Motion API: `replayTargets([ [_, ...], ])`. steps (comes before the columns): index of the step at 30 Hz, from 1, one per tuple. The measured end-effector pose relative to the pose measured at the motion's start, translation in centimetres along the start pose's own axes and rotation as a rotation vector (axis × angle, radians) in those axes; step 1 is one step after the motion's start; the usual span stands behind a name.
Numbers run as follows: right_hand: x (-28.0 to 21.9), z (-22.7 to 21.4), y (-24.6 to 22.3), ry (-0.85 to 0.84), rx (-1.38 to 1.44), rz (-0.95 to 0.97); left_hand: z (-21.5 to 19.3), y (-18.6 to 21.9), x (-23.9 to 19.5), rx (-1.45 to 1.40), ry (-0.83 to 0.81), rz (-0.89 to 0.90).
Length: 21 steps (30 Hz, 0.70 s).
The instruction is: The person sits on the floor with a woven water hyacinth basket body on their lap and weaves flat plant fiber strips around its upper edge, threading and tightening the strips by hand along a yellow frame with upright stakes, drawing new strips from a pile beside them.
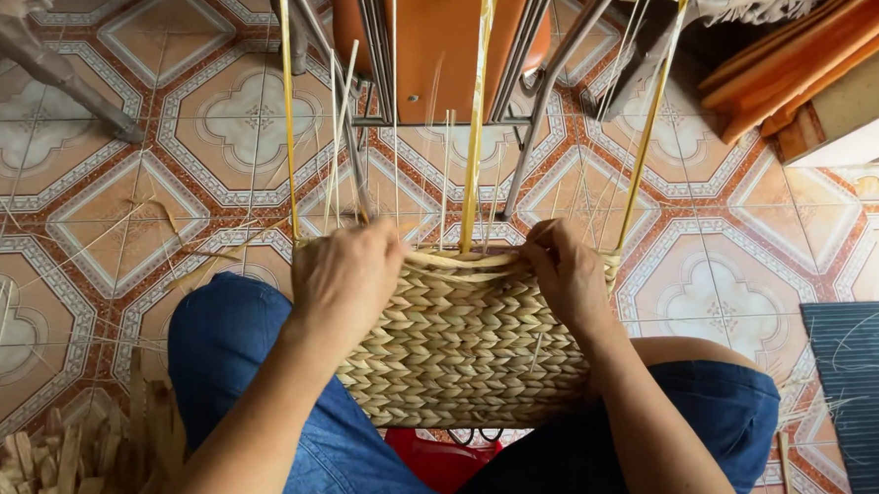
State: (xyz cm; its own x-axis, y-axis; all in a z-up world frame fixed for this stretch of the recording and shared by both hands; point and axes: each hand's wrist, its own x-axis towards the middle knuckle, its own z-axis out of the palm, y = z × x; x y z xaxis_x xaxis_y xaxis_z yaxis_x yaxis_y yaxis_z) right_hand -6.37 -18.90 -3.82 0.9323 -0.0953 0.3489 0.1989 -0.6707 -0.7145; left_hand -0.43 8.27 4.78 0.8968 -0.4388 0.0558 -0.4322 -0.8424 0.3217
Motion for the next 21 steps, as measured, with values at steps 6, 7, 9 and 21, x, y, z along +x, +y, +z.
replayTargets([
  [6, 0.8, -2.7, -1.2, -0.027, 0.374, 0.255, 7.8, 5.9, -0.7, -0.347, 0.410, 0.536],
  [7, 0.3, -3.0, -0.9, -0.029, 0.372, 0.252, 9.8, 5.5, -0.2, -0.347, 0.414, 0.533],
  [9, -0.8, -3.6, -0.2, 0.099, 0.481, 0.262, 13.7, 4.8, 1.2, 0.044, 0.444, 0.465],
  [21, 0.4, 0.5, -0.8, 0.030, -0.074, -0.127, -2.5, 6.8, 0.7, -0.178, 0.821, 0.604],
])
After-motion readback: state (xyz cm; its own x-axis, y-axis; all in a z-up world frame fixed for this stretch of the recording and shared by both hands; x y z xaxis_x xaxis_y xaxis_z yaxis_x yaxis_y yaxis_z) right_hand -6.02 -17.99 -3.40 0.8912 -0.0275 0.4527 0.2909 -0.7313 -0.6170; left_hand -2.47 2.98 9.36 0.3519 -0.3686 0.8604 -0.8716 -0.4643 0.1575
